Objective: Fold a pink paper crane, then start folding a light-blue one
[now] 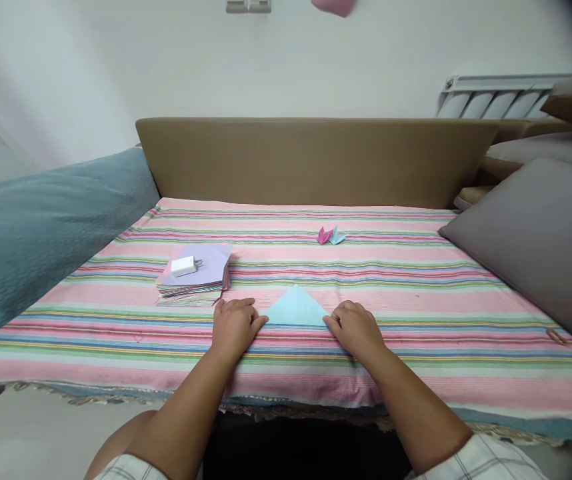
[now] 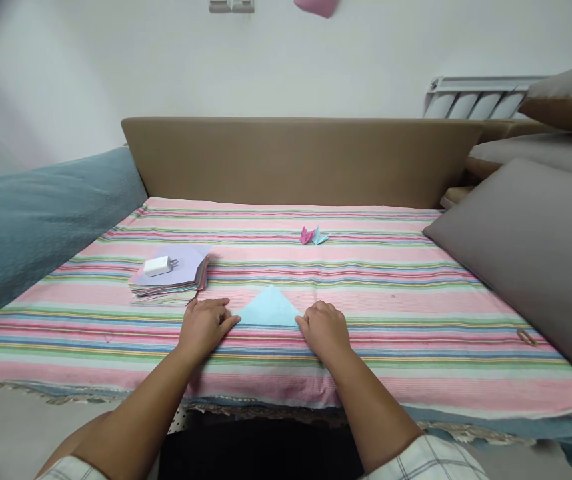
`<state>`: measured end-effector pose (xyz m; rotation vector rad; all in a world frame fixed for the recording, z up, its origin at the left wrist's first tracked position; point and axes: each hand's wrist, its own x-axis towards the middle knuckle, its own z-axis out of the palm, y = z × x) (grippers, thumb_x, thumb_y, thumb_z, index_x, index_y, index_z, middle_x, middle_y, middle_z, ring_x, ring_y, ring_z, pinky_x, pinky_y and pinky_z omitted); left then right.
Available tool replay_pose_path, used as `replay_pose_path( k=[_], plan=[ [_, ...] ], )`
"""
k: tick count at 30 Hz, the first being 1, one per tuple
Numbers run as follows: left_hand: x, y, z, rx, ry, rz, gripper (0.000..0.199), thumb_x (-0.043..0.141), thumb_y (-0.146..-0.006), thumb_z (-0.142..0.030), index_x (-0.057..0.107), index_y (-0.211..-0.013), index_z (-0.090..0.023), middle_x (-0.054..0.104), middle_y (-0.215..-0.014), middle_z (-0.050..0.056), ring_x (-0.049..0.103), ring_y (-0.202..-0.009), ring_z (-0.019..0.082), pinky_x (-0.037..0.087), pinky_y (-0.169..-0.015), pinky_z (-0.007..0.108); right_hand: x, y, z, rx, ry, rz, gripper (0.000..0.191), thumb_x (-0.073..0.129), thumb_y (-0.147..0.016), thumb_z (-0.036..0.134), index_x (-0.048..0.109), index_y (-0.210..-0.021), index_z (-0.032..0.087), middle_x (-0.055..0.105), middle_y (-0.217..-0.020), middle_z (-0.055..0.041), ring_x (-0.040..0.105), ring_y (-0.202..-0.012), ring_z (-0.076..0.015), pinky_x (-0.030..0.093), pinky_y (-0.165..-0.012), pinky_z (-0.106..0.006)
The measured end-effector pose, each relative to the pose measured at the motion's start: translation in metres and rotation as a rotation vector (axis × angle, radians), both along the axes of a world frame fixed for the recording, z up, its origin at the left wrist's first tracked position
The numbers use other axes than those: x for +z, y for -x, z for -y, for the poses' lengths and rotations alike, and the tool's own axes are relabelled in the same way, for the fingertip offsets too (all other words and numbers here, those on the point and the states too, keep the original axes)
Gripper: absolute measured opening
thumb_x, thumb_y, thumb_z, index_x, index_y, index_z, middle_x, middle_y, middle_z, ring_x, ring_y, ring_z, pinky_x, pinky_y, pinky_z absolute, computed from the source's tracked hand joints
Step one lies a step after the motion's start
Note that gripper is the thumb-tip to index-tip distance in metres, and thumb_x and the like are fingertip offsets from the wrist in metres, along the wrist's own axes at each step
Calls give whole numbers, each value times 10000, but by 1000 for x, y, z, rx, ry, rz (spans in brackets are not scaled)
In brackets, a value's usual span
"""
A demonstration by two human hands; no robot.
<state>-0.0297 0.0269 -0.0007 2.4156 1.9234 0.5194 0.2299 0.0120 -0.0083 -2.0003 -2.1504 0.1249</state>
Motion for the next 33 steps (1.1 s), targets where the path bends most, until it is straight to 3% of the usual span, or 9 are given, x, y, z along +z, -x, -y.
replay_pose_path(
  k=[10,16,19,22,25,29,33],
  plan=[
    [0,-1,2,-9,-13,-24,236,612,-770,-393,623,-618,-212,662,-1106,30,580,-1001,269,235,-1004,537,0,1,0,-22,28,-7,262,495,-853,364,608,-694,189,590,-835,-63,521,-808,-191,325,-645,-285],
    [-3,-4,5,-23,-86,-46,161,601,-791,-340,627,-924,-254,605,-1208,40,546,-1066,280,198,-1028,562,-1,1,1,-27,23,-6,245,495,-849,353,576,-689,187,585,-822,-53,526,-796,-188,311,-636,-283],
    [-5,-6,6,-73,-124,-50,180,580,-809,-276,619,-984,-278,591,-1231,31,519,-1103,276,124,-1048,603,-2,0,0,-35,27,-38,164,509,-837,322,581,-769,192,593,-835,-48,531,-788,-185,318,-633,-283],
    [-8,-9,6,-152,-169,-66,209,537,-831,-198,625,-993,-297,593,-1231,9,499,-1126,275,84,-1050,632,-5,0,0,1,-24,-87,139,527,-817,250,587,-932,199,609,-948,-56,534,-883,-198,345,-731,-300],
    [-11,-14,8,-334,-195,-66,249,489,-853,-158,640,-1001,-289,595,-1230,7,509,-1110,256,229,-1046,567,-10,5,2,125,-134,-97,270,499,-812,132,585,-1051,224,595,-1076,-59,505,-1005,-204,307,-875,-333],
    [-16,-26,16,-597,-194,-22,271,433,-887,-197,637,-1061,-238,615,-1195,42,554,-1033,208,418,-958,420,-15,18,8,313,-199,-94,342,437,-841,72,605,-1074,258,608,-1095,-44,489,-1017,-195,274,-903,-343],
    [-20,-34,23,-598,-176,-53,347,456,-886,-336,579,-1176,-189,588,-1227,78,549,-1064,236,429,-959,416,-18,28,13,415,-207,-80,318,439,-863,103,598,-1099,245,621,-1071,-35,490,-967,-181,271,-896,-339]
  ],
)
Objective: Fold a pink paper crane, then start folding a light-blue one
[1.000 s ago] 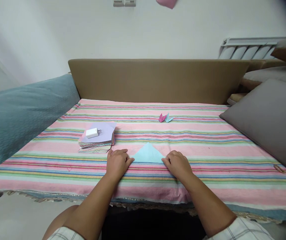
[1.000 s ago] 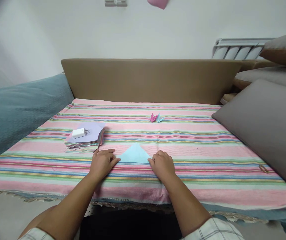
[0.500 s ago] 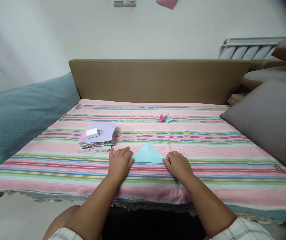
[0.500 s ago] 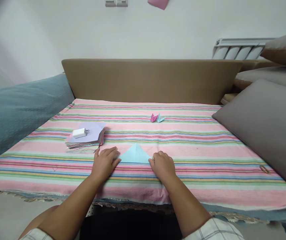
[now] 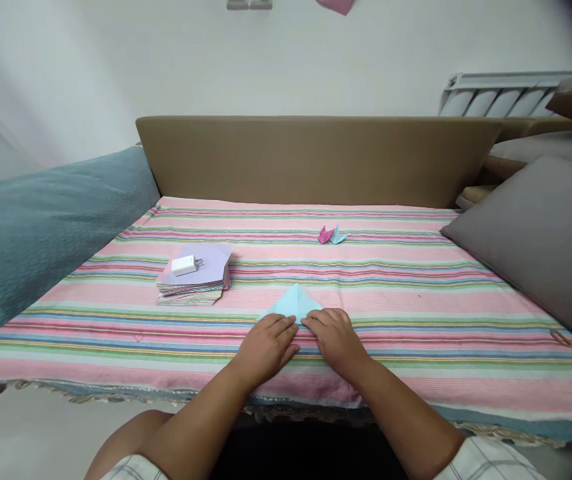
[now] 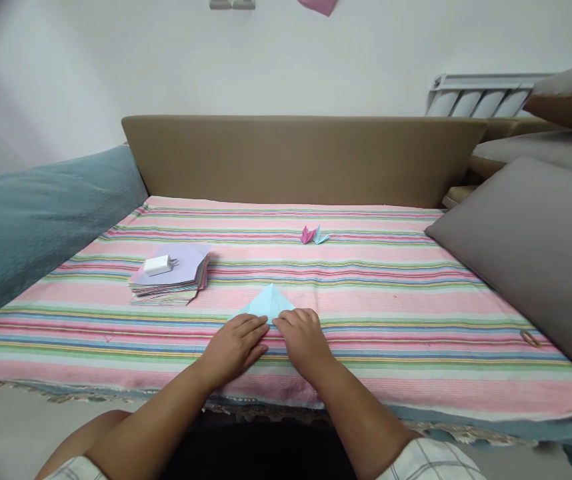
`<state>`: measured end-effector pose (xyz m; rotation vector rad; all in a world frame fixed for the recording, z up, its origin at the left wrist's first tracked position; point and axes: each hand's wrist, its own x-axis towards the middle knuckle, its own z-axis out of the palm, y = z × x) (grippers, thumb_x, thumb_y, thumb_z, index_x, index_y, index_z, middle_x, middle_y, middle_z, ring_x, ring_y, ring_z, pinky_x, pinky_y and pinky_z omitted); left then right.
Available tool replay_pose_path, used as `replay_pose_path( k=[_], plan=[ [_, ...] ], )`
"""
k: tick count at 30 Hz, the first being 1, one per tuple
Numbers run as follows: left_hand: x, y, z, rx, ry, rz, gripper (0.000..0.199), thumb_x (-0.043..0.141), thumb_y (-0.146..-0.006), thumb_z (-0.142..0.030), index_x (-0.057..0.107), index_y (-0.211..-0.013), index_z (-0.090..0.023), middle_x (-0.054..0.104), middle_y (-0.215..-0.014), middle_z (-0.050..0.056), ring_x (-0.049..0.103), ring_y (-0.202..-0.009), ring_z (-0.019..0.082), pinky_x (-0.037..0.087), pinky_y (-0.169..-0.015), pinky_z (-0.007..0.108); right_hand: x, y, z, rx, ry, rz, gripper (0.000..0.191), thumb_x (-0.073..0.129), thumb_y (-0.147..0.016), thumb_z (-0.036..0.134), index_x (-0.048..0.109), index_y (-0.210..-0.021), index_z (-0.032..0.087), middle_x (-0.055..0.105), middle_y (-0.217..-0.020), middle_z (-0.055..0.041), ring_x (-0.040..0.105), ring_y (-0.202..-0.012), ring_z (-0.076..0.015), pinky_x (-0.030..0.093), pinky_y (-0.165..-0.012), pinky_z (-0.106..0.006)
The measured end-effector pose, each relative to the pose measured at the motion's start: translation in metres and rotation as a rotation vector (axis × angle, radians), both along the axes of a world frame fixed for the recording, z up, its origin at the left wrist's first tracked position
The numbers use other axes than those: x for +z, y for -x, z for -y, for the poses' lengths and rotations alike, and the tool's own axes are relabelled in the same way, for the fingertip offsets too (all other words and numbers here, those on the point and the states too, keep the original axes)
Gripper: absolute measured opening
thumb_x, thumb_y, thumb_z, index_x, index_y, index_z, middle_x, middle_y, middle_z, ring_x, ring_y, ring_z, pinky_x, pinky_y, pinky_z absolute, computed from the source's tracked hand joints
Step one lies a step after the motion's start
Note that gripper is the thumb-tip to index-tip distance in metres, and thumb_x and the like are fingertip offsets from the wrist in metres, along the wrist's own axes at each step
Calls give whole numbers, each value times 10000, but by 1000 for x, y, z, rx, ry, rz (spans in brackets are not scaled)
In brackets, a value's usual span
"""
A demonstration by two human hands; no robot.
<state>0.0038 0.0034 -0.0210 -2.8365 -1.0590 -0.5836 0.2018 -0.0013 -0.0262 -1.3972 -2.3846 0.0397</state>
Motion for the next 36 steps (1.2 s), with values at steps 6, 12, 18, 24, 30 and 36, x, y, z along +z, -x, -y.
replay_pose_path(
  k=[6,12,18,24,30,36],
  plan=[
    [-1,-1,1,74,38,-24,452,529,-833,-447,558,-1204,-189,567,-1253,101,522,-1119,264,413,-982,425,-3,2,3,-6,-2,13,343,443,-860,98,585,-1126,262,611,-1053,-38,487,-942,-180,273,-868,-339],
    [-1,-2,2,89,54,-19,435,533,-831,-441,567,-1186,-194,567,-1253,98,515,-1127,259,400,-991,421,-4,3,5,-17,-10,46,356,497,-848,122,577,-1145,302,590,-1070,-39,481,-962,-187,269,-863,-343],
    [0,-2,3,98,41,-55,435,532,-832,-437,576,-1174,-172,567,-1253,98,518,-1115,265,401,-989,407,-5,4,5,-24,-5,33,323,494,-867,147,587,-1128,315,591,-1060,-38,478,-967,-184,265,-867,-344],
    [0,-2,3,94,47,-47,440,534,-830,-442,581,-1168,-163,572,-1245,104,518,-1113,266,399,-991,405,-1,4,5,-59,29,36,301,469,-876,136,622,-1076,300,601,-986,-35,484,-908,-177,284,-835,-332],
    [-1,-1,2,92,44,-28,428,532,-831,-442,587,-1159,-172,572,-1242,105,520,-1114,262,400,-990,403,6,-1,5,-88,93,20,334,477,-846,109,644,-1068,295,603,-977,-35,495,-910,-180,297,-830,-327],
    [-1,-2,2,99,20,-42,426,544,-825,-444,596,-1144,-167,582,-1231,97,529,-1096,260,418,-970,407,10,-9,5,-112,125,13,340,473,-834,100,665,-1041,289,605,-937,-39,509,-892,-173,305,-813,-319]
  ],
)
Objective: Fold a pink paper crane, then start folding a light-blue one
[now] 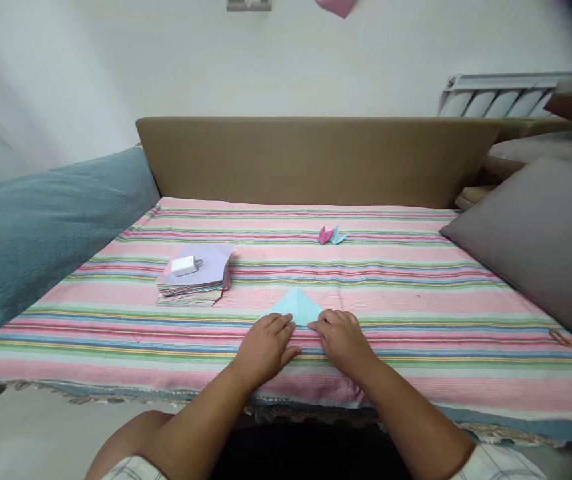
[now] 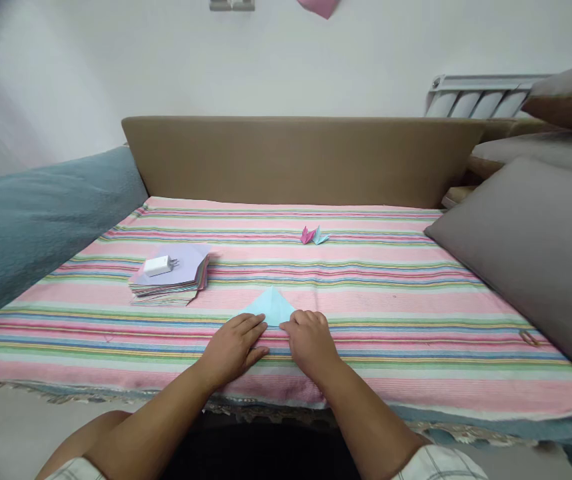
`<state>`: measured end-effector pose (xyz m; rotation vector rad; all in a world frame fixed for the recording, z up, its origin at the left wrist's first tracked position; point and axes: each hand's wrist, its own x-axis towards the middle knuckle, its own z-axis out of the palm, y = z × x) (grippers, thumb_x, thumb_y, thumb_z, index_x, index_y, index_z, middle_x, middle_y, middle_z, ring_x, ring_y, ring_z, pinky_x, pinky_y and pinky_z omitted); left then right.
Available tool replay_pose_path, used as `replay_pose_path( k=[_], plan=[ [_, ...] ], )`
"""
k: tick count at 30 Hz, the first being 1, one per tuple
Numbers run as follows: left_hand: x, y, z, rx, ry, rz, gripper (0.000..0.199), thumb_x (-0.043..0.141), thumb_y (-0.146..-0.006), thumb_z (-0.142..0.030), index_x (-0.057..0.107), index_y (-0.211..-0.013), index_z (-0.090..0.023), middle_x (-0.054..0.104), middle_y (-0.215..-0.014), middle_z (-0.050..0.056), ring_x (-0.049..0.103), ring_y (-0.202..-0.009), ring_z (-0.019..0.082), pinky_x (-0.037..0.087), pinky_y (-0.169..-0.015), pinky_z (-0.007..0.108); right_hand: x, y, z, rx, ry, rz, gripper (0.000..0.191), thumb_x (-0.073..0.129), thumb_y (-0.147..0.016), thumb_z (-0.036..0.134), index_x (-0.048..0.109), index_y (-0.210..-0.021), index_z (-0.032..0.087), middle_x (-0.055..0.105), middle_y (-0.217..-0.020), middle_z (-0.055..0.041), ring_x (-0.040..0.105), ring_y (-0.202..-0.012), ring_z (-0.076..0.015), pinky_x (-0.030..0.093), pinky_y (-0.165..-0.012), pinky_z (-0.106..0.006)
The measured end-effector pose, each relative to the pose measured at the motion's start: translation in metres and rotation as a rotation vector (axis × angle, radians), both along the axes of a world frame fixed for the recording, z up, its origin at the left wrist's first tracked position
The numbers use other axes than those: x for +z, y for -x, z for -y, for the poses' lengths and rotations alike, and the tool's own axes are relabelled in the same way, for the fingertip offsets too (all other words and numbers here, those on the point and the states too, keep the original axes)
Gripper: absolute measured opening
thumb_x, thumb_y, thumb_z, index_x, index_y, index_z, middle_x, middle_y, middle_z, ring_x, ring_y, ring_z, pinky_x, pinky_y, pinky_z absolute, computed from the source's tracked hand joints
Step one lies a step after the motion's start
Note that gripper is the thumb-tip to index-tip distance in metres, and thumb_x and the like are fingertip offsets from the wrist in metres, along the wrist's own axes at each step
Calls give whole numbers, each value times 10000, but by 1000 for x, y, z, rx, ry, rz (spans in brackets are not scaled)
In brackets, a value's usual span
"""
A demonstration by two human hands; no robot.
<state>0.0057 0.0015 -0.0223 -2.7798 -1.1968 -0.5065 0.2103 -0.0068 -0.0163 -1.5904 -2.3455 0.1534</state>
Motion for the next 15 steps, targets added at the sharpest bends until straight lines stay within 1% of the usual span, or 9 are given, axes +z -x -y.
replay_pose_path(
  k=[15],
  plan=[
    [4,-1,1,19,21,-25,442,553,-821,-438,596,-1151,-147,573,-1247,95,526,-1100,261,414,-980,398,12,-28,-6,-123,153,55,333,471,-789,111,721,-932,277,659,-940,-40,563,-932,-186,316,-853,-331]
  ],
)
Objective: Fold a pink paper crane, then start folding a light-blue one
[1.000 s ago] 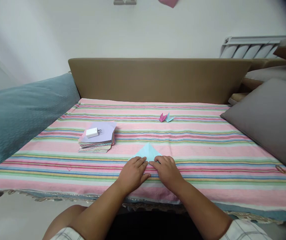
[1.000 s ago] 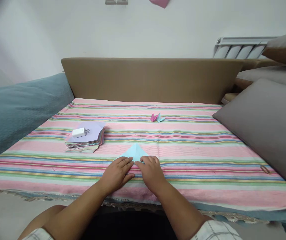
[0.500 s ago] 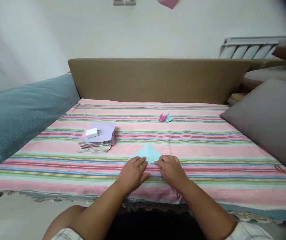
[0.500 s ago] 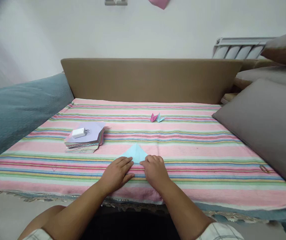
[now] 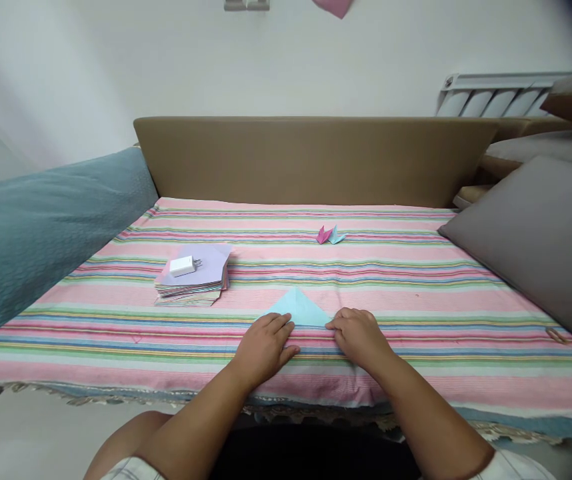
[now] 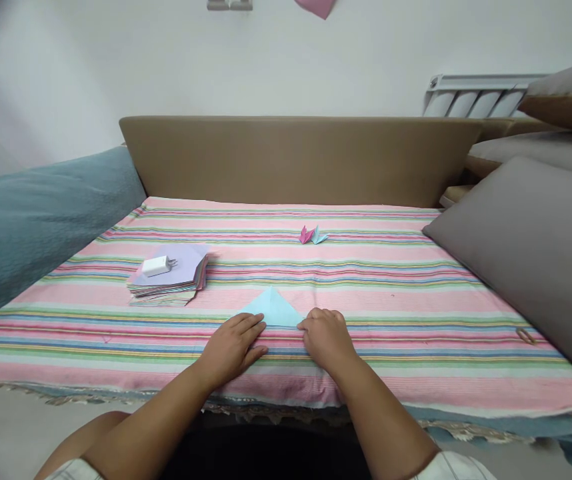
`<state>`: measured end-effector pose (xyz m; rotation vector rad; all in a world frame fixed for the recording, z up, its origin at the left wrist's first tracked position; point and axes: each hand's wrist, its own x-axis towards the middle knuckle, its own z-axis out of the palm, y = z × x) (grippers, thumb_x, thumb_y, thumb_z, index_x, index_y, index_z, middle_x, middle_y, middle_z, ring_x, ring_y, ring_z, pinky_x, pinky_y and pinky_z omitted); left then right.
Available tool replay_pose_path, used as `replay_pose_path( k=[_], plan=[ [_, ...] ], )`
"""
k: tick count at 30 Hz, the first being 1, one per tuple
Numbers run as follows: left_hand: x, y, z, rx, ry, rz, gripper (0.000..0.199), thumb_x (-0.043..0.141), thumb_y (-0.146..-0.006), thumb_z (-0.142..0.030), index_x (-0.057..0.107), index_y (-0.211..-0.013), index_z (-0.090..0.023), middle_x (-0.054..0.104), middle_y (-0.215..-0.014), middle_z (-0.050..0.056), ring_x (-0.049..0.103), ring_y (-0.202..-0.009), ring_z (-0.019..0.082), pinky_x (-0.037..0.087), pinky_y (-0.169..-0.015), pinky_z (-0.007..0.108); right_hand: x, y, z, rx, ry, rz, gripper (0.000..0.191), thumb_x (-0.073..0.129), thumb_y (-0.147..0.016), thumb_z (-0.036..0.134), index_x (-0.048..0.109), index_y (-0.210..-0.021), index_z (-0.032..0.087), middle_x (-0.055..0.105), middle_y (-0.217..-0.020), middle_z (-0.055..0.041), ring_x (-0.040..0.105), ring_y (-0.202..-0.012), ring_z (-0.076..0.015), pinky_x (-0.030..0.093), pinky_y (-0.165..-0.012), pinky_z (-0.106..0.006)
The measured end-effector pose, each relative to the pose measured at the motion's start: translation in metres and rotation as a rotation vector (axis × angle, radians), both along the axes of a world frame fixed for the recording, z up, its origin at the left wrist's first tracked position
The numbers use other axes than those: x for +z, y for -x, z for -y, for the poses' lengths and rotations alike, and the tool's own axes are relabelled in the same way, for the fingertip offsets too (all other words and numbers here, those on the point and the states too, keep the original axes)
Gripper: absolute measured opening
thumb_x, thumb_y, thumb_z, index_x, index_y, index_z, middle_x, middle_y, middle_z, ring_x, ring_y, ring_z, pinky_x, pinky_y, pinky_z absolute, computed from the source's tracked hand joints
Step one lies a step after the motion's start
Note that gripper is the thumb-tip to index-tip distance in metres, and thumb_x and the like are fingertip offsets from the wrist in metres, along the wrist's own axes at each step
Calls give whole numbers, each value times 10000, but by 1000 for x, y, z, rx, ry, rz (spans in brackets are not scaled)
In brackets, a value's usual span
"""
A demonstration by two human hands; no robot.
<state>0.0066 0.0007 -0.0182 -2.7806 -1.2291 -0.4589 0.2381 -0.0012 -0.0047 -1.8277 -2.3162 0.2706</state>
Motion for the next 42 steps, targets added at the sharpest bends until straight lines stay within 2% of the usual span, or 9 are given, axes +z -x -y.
replay_pose_path(
  k=[16,22,26,29,32,34,37,40,42],
  plan=[
    [0,0,0,-1,-4,1,423,536,-830,-442,600,-1145,-168,580,-1238,90,529,-1096,260,419,-972,405,9,-12,-2,-60,105,95,368,432,-759,98,733,-890,264,692,-962,-43,602,-925,-195,360,-805,-311],
    [-1,0,0,-1,-3,13,412,539,-827,-443,600,-1141,-184,583,-1234,84,532,-1093,257,423,-964,409,16,-10,0,-21,136,190,333,419,-769,113,725,-780,243,691,-851,-48,612,-833,-192,344,-724,-303],
    [0,0,0,2,-5,3,420,543,-824,-437,600,-1144,-170,582,-1235,87,533,-1087,260,424,-966,405,18,-15,-1,-73,152,273,311,401,-816,166,703,-746,199,676,-823,-75,607,-771,-206,331,-665,-308],
    [1,0,0,2,3,9,420,541,-826,-438,600,-1143,-170,580,-1238,86,530,-1093,258,422,-971,405,19,-21,-2,-157,84,298,310,381,-850,187,676,-758,172,658,-823,-88,591,-763,-211,326,-639,-307],
    [2,-1,0,1,10,19,410,535,-830,-437,601,-1143,-181,582,-1234,89,532,-1093,256,425,-966,415,20,-22,-3,-202,-70,178,272,394,-843,163,655,-765,171,640,-841,-77,566,-812,-197,348,-673,-297],
    [2,-1,1,3,14,14,412,532,-832,-433,600,-1144,-171,580,-1237,96,530,-1098,261,423,-968,419,18,-19,-2,-163,-149,29,254,409,-813,122,655,-786,178,637,-878,-64,553,-851,-187,373,-732,-290],
    [2,-1,1,4,16,6,413,538,-830,-431,601,-1142,-167,577,-1240,99,527,-1101,265,418,-974,422,10,-9,-2,6,-214,-170,307,406,-773,62,664,-891,179,632,-967,-57,533,-920,-185,393,-833,-295],
    [1,-1,1,5,15,11,410,547,-825,-427,600,-1140,-171,579,-1237,98,527,-1102,262,416,-975,420,-1,6,0,210,-214,-244,379,412,-750,33,646,-1011,178,615,-1024,-64,508,-958,-192,407,-857,-316],
    [1,-1,1,4,16,13,412,548,-825,-423,597,-1143,-165,577,-1239,98,523,-1103,259,412,-978,413,-7,15,2,290,-187,-225,401,420,-754,37,626,-1068,179,605,-1024,-68,497,-951,-195,408,-851,-326]
  ],
)
